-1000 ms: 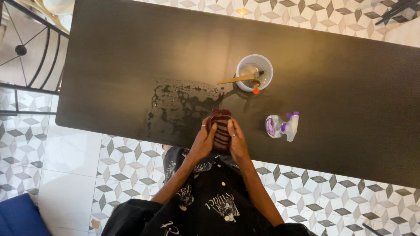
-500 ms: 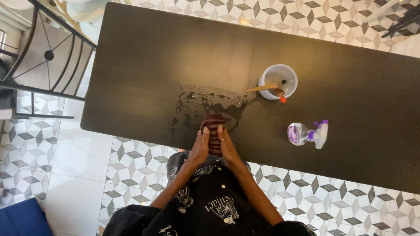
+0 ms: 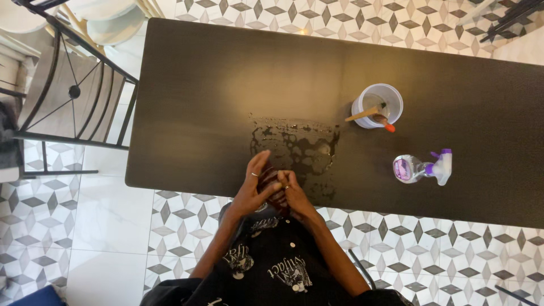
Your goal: The person applies a dark liquid to a table surface using a brush and then wipes the area with a cloth. They subsequently use the brush to paint a square outline on the table.
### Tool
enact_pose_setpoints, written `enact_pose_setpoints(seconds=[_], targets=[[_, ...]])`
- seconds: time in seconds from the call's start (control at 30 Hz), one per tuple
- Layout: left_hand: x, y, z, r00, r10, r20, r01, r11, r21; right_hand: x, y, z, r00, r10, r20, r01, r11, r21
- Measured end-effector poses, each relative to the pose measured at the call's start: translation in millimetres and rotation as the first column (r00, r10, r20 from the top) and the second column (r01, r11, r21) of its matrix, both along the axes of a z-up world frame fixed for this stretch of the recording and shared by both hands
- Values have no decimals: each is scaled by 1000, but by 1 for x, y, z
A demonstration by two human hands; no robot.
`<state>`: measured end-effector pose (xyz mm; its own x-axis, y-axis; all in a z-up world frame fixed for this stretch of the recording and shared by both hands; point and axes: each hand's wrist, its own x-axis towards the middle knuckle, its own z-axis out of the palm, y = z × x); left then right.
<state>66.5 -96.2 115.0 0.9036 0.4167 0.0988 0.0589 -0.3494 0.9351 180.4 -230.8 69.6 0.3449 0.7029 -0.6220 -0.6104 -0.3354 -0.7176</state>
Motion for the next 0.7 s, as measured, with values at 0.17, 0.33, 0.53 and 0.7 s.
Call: enact_pose_setpoints(seconds=[0.17,0.33,0.53,0.7], targets=[[-36,42,21,905,-365,-220,292,907,-304,-14,18,17,992,92,-90,-92,996,7],[-59,67,12,836,-428,-344,297,879,-373,-32,29,-8,972,118,-203,-105,992,75],[-76,81,-12,924,-181,-336,97,963,-252,-48,41,-21,991,71,-112,-56,989,135],[-72,88,-30,917,-112,-383,-30,938,-346,-43,44,-22,993,98,-73,-79,971,227]])
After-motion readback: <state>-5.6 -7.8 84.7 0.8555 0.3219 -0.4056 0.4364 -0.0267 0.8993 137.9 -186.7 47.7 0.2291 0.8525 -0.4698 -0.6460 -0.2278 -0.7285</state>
